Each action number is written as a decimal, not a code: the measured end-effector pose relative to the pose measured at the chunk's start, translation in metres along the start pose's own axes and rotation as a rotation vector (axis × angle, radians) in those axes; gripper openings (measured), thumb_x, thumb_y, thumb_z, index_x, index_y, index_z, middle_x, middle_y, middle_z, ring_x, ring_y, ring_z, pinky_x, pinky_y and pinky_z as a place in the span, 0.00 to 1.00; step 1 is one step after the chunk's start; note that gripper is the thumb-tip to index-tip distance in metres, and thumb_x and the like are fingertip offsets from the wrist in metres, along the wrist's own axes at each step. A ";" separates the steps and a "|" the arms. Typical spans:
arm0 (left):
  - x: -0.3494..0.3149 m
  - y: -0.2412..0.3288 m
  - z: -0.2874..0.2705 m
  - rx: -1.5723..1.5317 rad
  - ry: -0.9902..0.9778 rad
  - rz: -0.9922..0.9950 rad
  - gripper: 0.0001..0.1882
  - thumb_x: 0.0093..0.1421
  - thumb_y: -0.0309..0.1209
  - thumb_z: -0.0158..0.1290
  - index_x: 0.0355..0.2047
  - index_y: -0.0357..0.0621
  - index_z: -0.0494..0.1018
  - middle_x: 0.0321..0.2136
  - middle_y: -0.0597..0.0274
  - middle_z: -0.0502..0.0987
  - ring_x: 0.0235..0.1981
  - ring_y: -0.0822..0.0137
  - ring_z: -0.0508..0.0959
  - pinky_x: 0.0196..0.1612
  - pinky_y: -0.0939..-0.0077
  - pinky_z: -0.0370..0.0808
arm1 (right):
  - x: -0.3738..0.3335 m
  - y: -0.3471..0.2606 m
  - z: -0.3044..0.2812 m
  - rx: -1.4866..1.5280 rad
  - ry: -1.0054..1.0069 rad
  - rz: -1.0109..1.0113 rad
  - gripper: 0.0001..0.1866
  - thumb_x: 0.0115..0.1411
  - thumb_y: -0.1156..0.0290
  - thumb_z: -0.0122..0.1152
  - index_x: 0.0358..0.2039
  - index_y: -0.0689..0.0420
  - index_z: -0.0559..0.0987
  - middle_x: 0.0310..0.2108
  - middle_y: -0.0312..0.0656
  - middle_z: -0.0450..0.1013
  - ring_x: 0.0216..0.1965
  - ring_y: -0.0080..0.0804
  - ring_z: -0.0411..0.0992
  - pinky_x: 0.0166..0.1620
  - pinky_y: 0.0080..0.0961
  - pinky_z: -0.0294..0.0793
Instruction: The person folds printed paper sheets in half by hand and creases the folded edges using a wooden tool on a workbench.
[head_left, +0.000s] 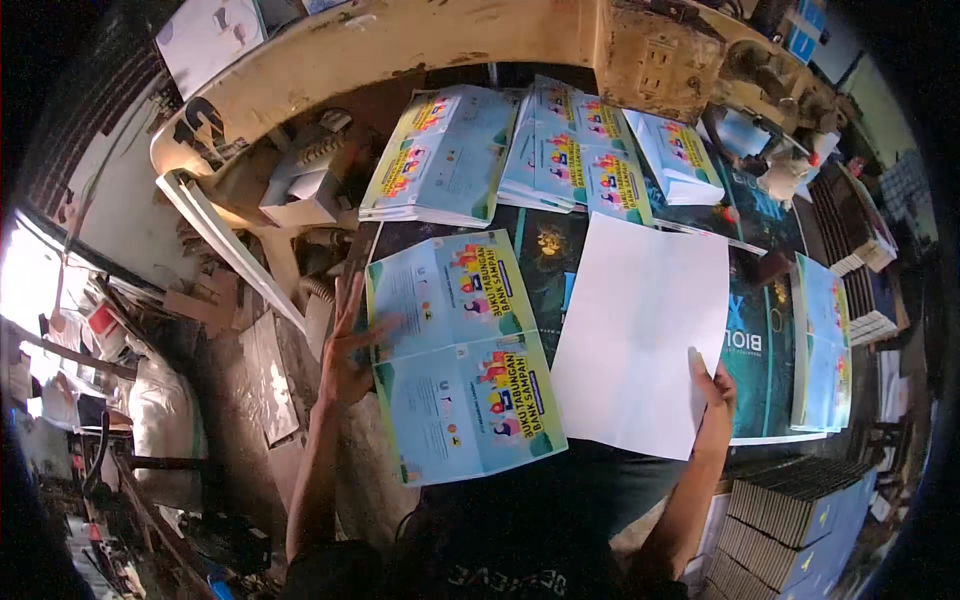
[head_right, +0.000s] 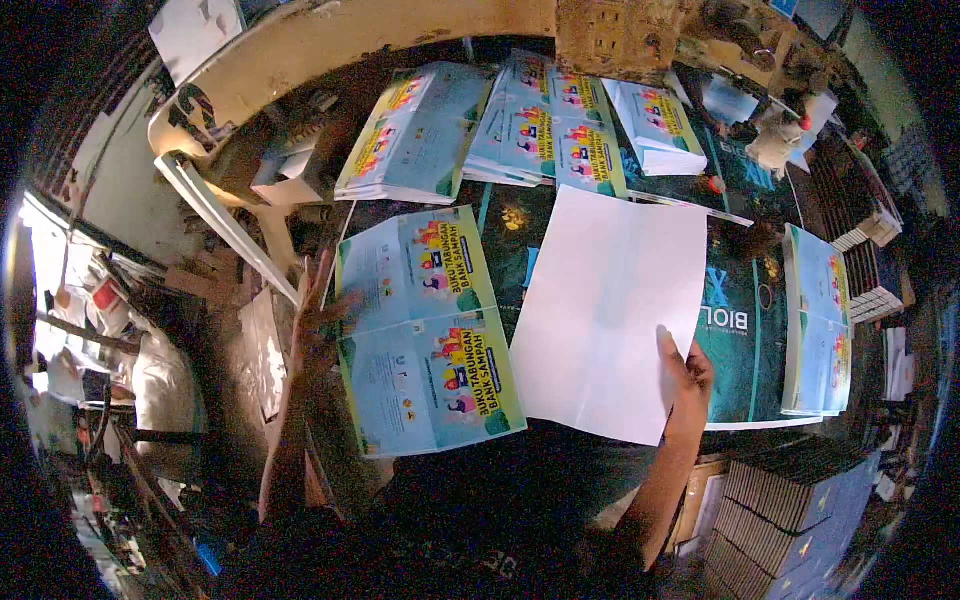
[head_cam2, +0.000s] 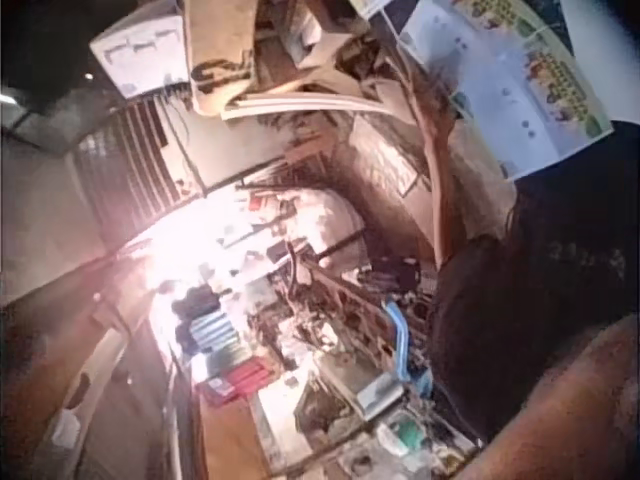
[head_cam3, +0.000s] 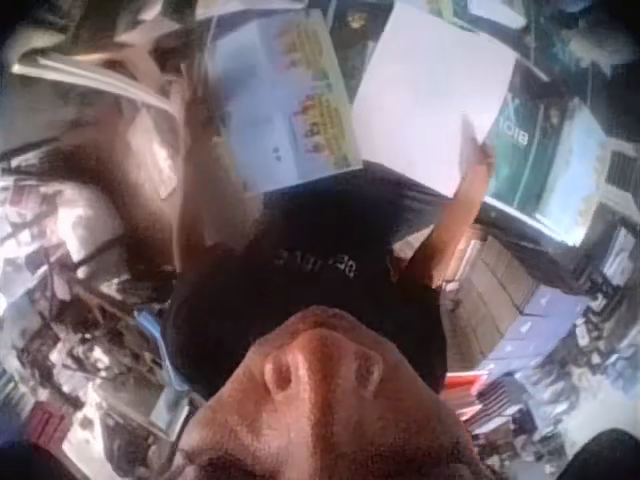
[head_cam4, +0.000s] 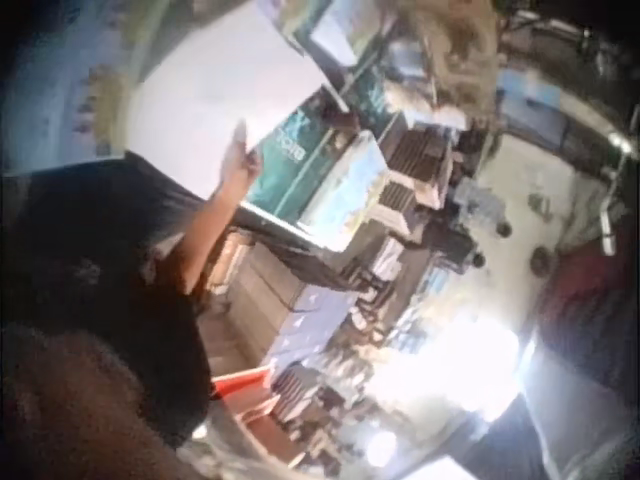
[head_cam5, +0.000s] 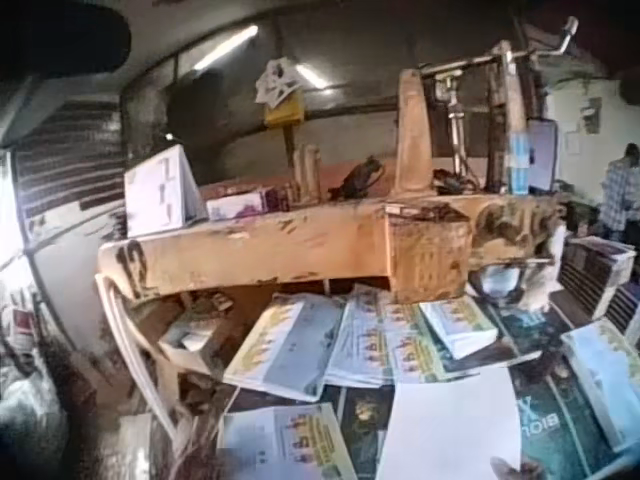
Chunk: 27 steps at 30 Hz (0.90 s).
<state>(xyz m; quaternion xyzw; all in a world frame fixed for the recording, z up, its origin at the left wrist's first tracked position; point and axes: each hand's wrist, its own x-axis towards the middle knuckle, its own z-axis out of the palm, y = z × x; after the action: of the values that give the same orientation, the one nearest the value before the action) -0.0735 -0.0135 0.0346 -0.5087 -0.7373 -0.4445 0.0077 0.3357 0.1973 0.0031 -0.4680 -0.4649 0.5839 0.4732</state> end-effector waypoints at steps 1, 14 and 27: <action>-0.004 0.000 -0.005 0.022 0.009 -0.003 0.32 0.54 0.19 0.61 0.60 0.37 0.64 0.61 0.53 0.65 0.59 0.61 0.69 0.56 0.68 0.73 | 0.001 0.001 0.004 -0.001 -0.011 0.004 0.15 0.59 0.64 0.66 0.41 0.63 0.81 0.35 0.31 0.75 0.36 0.20 0.69 0.42 0.18 0.67; -0.043 -0.043 -0.011 -0.976 0.116 -0.674 0.23 0.63 0.35 0.51 0.56 0.38 0.68 0.48 0.55 0.74 0.46 0.63 0.76 0.45 0.72 0.74 | 0.015 -0.018 -0.003 -0.265 -0.069 -0.203 0.18 0.57 0.75 0.66 0.47 0.65 0.75 0.37 0.40 0.77 0.36 0.25 0.74 0.42 0.22 0.73; -0.060 0.049 0.017 -1.246 0.329 -0.638 0.22 0.66 0.32 0.50 0.59 0.41 0.66 0.51 0.55 0.73 0.47 0.63 0.75 0.47 0.71 0.75 | -0.051 -0.029 0.087 0.404 -0.727 -0.226 0.41 0.52 0.72 0.73 0.65 0.59 0.63 0.60 0.48 0.65 0.53 0.33 0.72 0.53 0.31 0.75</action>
<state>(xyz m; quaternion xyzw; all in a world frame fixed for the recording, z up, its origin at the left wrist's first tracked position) 0.0000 -0.0428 0.0277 -0.1045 -0.4485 -0.8342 -0.3033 0.2590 0.1412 0.0488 -0.0760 -0.5260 0.7347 0.4217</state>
